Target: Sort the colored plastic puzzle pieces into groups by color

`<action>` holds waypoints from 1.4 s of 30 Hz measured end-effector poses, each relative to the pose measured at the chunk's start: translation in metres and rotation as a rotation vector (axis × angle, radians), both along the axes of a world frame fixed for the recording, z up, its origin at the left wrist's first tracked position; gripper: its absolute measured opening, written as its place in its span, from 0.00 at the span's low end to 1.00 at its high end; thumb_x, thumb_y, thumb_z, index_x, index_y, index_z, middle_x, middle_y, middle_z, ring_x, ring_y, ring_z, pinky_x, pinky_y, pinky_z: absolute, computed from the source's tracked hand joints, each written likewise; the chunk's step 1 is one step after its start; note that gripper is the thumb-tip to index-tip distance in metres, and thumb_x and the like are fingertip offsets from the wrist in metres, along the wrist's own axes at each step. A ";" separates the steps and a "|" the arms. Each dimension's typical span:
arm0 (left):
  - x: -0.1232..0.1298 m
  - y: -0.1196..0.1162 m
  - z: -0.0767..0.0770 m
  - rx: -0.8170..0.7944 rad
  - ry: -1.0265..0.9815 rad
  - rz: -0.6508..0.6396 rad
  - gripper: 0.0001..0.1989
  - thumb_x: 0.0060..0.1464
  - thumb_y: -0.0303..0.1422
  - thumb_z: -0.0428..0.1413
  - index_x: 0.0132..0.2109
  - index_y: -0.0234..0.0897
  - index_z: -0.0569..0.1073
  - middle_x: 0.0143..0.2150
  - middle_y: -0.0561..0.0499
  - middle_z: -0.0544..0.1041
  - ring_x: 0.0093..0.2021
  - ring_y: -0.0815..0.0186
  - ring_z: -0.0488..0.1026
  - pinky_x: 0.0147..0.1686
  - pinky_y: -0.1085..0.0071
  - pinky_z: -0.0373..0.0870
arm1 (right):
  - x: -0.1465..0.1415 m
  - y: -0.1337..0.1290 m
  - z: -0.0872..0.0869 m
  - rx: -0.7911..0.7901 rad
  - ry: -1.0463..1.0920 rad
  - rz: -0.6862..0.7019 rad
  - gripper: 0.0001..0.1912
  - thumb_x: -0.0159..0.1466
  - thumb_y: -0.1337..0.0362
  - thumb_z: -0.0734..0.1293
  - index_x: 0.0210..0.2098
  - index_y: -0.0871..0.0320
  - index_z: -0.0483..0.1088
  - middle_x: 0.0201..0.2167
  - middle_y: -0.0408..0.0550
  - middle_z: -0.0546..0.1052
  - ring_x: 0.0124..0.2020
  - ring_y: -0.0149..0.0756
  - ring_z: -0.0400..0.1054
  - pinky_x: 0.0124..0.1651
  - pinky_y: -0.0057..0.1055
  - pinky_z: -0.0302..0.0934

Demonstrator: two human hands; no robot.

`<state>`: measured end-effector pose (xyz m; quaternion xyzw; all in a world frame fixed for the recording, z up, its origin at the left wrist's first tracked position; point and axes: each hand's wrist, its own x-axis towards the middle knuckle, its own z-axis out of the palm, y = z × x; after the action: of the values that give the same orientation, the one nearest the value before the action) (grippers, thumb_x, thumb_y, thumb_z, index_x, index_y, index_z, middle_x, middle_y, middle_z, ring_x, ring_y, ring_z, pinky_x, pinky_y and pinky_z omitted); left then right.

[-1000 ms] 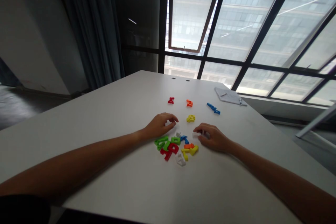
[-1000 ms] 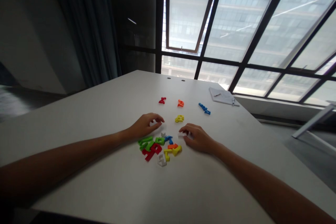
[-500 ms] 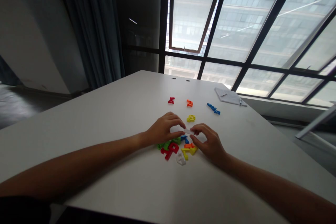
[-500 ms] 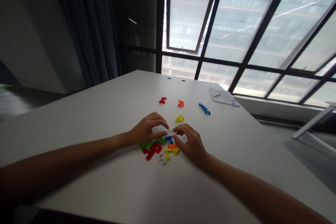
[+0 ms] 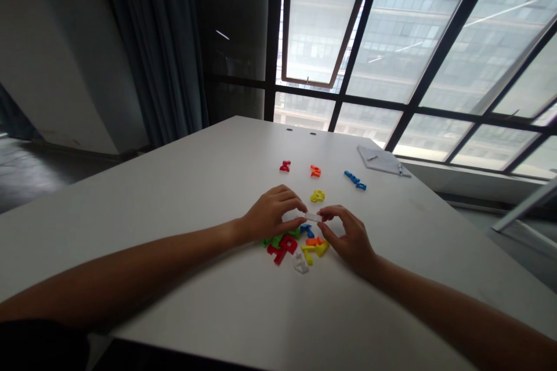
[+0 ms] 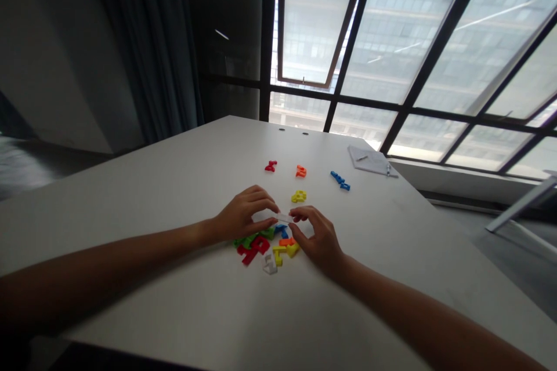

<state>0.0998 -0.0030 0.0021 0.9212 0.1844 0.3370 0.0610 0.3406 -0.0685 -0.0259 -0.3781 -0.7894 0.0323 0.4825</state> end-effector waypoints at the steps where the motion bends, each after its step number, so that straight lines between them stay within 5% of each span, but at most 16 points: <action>1: 0.000 0.000 0.000 0.004 0.001 0.001 0.11 0.66 0.41 0.56 0.47 0.40 0.78 0.44 0.47 0.79 0.46 0.59 0.72 0.46 0.62 0.70 | 0.000 0.000 0.000 0.001 0.005 0.000 0.10 0.67 0.66 0.68 0.48 0.52 0.71 0.40 0.48 0.79 0.38 0.40 0.74 0.42 0.38 0.73; 24: 0.003 0.000 -0.004 -0.005 -0.019 0.069 0.10 0.66 0.39 0.57 0.50 0.41 0.79 0.45 0.49 0.81 0.46 0.60 0.73 0.47 0.63 0.69 | 0.007 0.013 -0.001 0.043 0.043 -0.030 0.08 0.67 0.68 0.69 0.46 0.53 0.73 0.39 0.47 0.79 0.38 0.39 0.74 0.43 0.37 0.71; 33: 0.002 0.004 -0.006 -0.031 -0.046 0.126 0.09 0.64 0.30 0.56 0.47 0.40 0.79 0.44 0.49 0.81 0.46 0.60 0.73 0.49 0.62 0.69 | 0.042 0.055 -0.007 0.081 -0.151 -0.181 0.04 0.68 0.64 0.68 0.40 0.54 0.76 0.37 0.49 0.81 0.38 0.44 0.75 0.45 0.44 0.69; 42: 0.000 0.011 0.000 -0.065 -0.005 0.192 0.09 0.65 0.34 0.55 0.48 0.42 0.78 0.43 0.51 0.82 0.45 0.60 0.74 0.46 0.62 0.69 | 0.037 0.049 0.005 0.145 -0.238 -0.121 0.04 0.69 0.65 0.67 0.41 0.55 0.75 0.37 0.50 0.81 0.39 0.42 0.74 0.45 0.41 0.67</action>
<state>0.1001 0.0084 0.0019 0.8960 0.2823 0.3377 0.0589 0.3778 -0.0199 -0.0210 -0.3903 -0.8171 -0.0992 0.4126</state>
